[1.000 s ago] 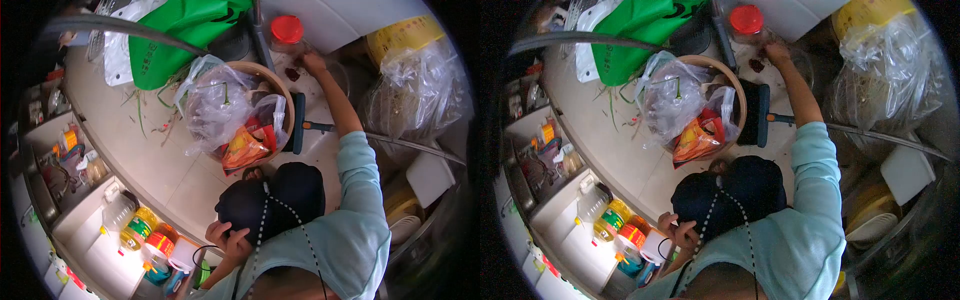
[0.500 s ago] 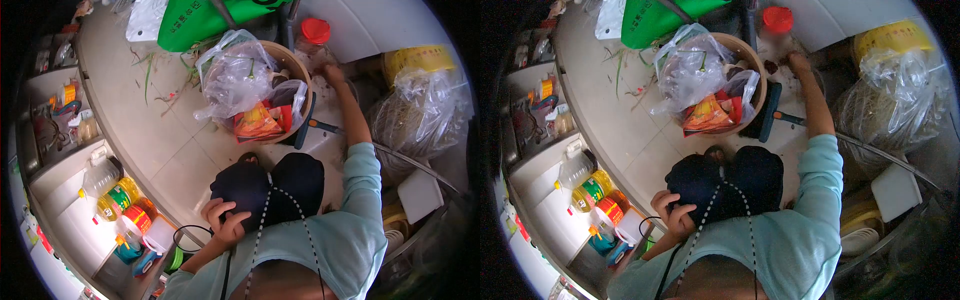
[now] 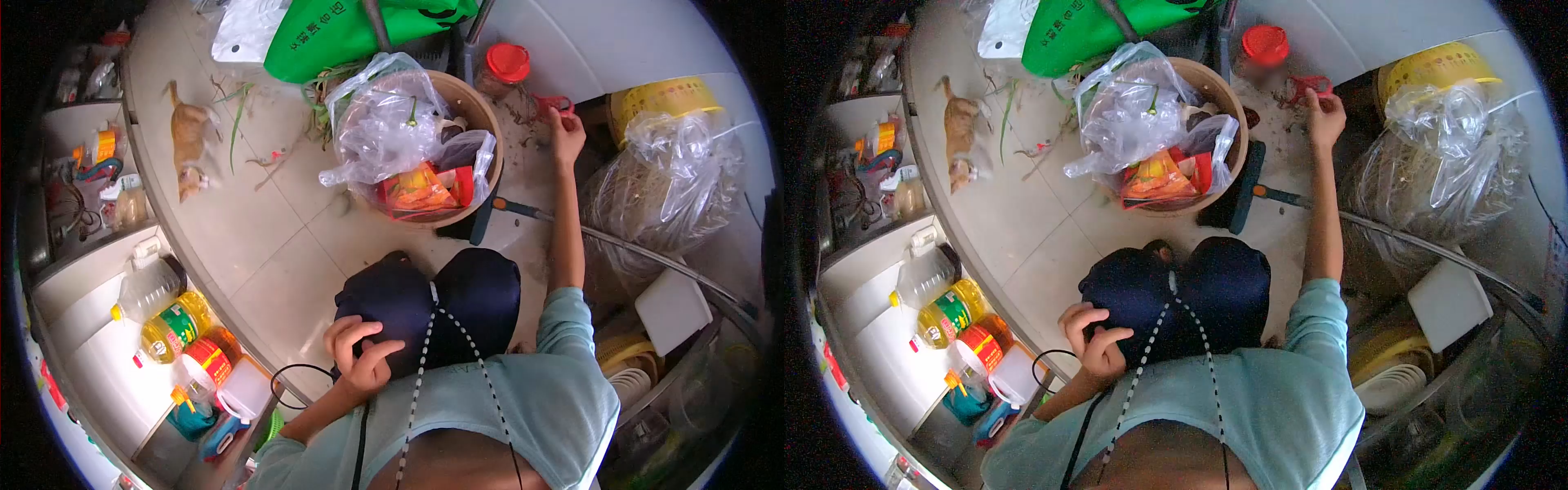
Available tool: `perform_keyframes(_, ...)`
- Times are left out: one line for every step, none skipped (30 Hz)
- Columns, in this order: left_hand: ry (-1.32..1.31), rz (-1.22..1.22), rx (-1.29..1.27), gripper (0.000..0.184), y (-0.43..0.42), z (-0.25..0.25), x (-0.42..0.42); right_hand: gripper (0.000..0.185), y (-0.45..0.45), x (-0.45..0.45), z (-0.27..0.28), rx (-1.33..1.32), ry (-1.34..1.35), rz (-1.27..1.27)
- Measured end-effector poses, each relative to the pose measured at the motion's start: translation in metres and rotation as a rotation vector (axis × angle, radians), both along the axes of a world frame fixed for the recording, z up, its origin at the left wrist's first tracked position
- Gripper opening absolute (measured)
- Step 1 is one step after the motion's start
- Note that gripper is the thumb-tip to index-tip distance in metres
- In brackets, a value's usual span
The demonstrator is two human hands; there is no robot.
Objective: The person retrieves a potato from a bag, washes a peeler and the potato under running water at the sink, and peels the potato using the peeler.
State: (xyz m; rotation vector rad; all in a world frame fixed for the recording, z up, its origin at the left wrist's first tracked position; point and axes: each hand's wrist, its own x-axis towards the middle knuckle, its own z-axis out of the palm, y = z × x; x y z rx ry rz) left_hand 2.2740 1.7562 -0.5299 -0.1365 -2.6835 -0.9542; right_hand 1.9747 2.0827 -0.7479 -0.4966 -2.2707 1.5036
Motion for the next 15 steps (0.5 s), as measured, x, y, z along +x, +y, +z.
perform_keyframes(-0.011,-0.009,0.029,0.030,0.000,0.000,-0.001,0.026,-0.004,0.007,0.010,0.140,-0.006,-0.043)
perform_keyframes(-0.022,-0.015,0.055,0.029,0.000,0.001,-0.004,0.021,-0.021,0.023,0.047,0.492,0.014,-0.036)
perform_keyframes(-0.035,-0.015,0.078,0.028,0.000,0.006,-0.008,0.019,-0.025,0.034,0.061,0.580,0.025,0.004)
perform_keyframes(-0.036,-0.016,0.091,0.025,0.004,0.011,-0.014,0.018,-0.027,0.041,0.076,0.668,0.039,0.050)
perform_keyframes(-0.071,-0.050,0.141,0.022,0.008,0.021,-0.021,0.016,-0.029,0.051,0.095,0.756,0.049,0.101)
perform_keyframes(-0.103,-0.062,0.158,0.019,0.010,0.029,-0.026,0.016,-0.032,0.062,0.121,0.925,0.130,0.167)
perform_keyframes(-0.174,-0.063,0.207,0.017,0.009,0.040,-0.032,0.016,-0.036,0.070,0.150,1.086,0.229,0.235)
perform_keyframes(-0.230,-0.031,0.235,0.018,0.006,0.043,-0.037,0.015,-0.040,0.081,0.176,1.056,0.094,0.261)
perform_keyframes(-0.234,-0.008,0.236,0.020,0.003,0.051,-0.041,0.014,-0.044,0.096,0.197,1.025,-0.040,0.291)
perform_keyframes(-0.242,-0.019,0.190,0.022,-0.002,0.060,-0.045,0.011,-0.046,0.107,0.222,0.969,-0.179,0.345)
perform_keyframes(-0.249,-0.016,0.139,0.022,-0.007,0.072,-0.046,0.008,-0.051,0.113,0.248,0.919,-0.312,0.390)
perform_keyframes(-0.267,0.000,0.081,0.023,-0.012,0.082,-0.048,0.007,-0.058,0.121,0.274,0.921,-0.312,0.440)
perform_keyframes(-0.292,0.012,0.030,0.024,-0.016,0.092,-0.044,0.007,-0.064,0.129,0.305,0.928,-0.319,0.488)
perform_keyframes(-0.319,0.034,-0.032,0.023,-0.021,0.102,-0.037,0.007,-0.077,0.136,0.342,0.930,-0.332,0.530)
perform_keyframes(-0.347,0.053,-0.091,0.022,-0.025,0.110,-0.031,0.007,-0.096,0.143,0.382,0.935,-0.346,0.570)
